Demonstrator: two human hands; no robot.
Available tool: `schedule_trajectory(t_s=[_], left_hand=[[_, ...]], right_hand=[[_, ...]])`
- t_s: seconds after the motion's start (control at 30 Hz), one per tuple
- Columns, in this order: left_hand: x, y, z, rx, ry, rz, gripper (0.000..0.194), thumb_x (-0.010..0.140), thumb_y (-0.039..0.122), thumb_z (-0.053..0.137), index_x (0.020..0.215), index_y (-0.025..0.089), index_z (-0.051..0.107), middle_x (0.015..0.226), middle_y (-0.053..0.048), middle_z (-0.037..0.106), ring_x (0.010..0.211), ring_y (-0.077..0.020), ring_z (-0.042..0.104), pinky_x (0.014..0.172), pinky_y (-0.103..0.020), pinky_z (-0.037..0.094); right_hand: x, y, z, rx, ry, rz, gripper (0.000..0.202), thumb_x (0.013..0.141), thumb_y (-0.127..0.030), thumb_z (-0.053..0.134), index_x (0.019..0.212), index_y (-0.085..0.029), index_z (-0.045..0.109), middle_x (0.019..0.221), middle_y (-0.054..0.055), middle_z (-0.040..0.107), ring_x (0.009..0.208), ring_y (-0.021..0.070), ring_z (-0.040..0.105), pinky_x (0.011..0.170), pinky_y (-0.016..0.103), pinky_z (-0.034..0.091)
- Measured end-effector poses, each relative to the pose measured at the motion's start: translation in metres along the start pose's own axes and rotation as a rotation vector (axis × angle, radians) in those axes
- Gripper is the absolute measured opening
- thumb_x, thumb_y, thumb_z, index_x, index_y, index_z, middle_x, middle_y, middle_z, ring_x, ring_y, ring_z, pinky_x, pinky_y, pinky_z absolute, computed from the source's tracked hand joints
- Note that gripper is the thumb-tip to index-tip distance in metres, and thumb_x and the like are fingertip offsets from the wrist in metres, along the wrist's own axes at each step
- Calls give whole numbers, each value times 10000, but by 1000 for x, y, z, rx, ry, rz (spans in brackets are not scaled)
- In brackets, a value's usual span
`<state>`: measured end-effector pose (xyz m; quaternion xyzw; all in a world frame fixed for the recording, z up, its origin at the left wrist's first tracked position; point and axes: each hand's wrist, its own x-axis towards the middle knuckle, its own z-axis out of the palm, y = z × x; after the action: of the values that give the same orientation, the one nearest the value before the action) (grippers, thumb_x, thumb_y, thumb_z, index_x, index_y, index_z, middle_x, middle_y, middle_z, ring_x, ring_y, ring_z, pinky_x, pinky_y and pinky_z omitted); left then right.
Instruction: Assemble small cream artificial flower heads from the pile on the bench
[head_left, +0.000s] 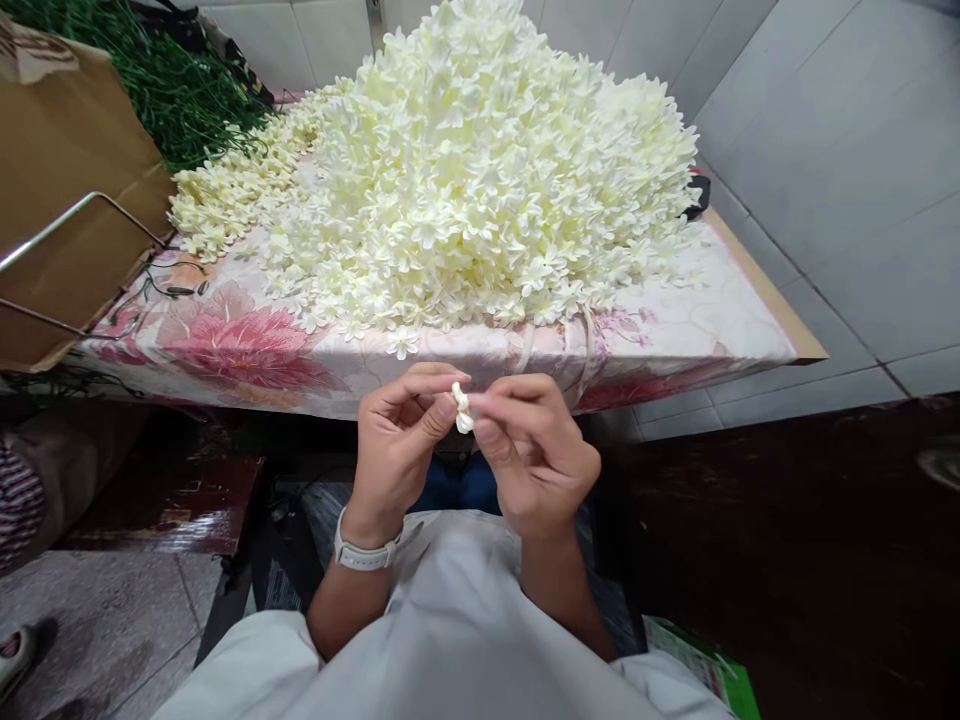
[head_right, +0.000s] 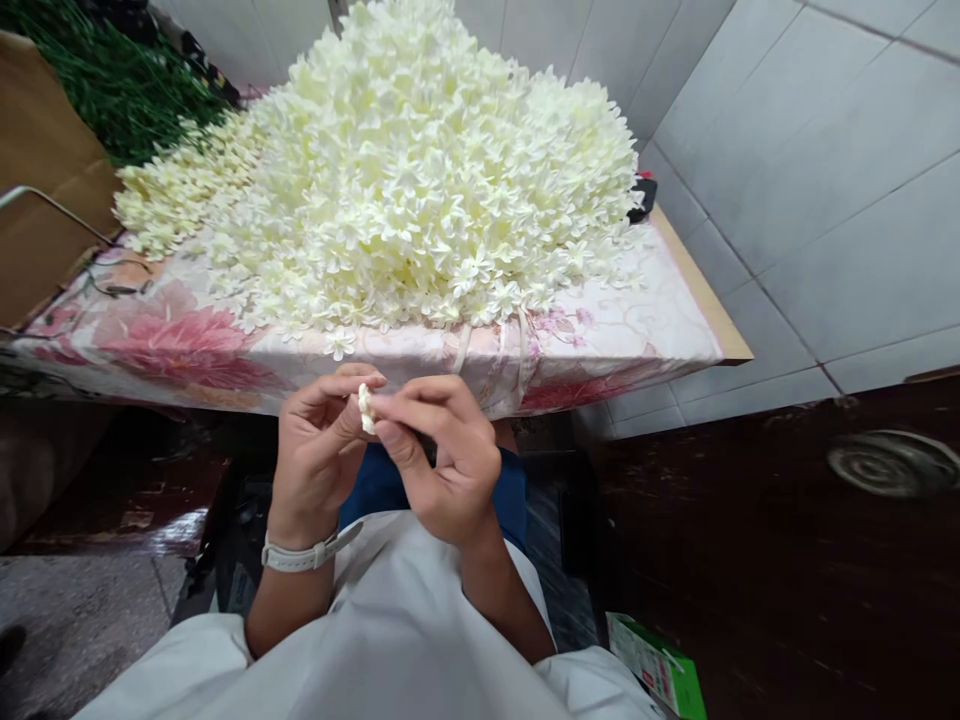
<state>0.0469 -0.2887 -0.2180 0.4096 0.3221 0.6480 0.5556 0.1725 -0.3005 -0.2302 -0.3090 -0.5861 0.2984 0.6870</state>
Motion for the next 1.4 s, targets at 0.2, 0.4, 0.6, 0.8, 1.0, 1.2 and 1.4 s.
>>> schedule_trajectory(t_s=[0.2,0.4,0.6,0.8,1.0,1.2,1.4], left_hand=[[-4,-5,3,110,-26,58,156,833,172,804,959,263,823,960,-29,795,854,-102,752,771,-166,601],[-6,-6,6,177,-101,70,143,871,201,772,991,247,833,1045,-65,802,966,-136,767,853,-205,624],[-6,-5,9,80,-151,23,286,781,190,853,1058,250,819,1130,-65,804,890,-132,778,796,-187,637],[-8,0,10,124,-186,16,344,807,124,815,1116,274,803,1121,-42,812,912,-113,773,839,-168,628],[-6,7,9,209,-185,134,361,830,98,782,1142,279,795,1104,-53,810,924,-137,770,829,-209,638],[13,29,18,349,-189,316,297,847,93,763,1095,253,798,1069,-41,797,914,-126,743,826,-213,615],[41,54,28,457,-191,458,267,898,121,715,1122,247,786,1062,-34,799,968,-129,737,869,-206,578]], right_hand=[[3,8,-5,-72,37,-61,299,852,-87,775,1083,-276,788,964,28,694,865,153,660,714,298,561],[5,6,-3,-118,168,-104,289,822,24,733,941,-236,779,889,-1,702,797,118,656,695,265,561],[5,4,-4,-120,176,-79,275,826,18,721,928,-232,774,885,-3,700,789,118,650,680,262,553],[5,3,-6,-122,158,-79,281,837,14,697,939,-237,773,898,0,714,806,134,670,700,279,557],[13,3,-8,-119,136,-110,257,866,-3,658,935,-229,758,866,5,696,786,139,642,674,282,526],[42,-3,-5,-134,87,-160,190,907,-47,627,923,-216,713,866,16,679,798,149,628,690,299,511],[82,-9,4,-152,53,-266,177,930,-64,607,935,-225,680,877,16,687,843,164,652,716,311,524]])
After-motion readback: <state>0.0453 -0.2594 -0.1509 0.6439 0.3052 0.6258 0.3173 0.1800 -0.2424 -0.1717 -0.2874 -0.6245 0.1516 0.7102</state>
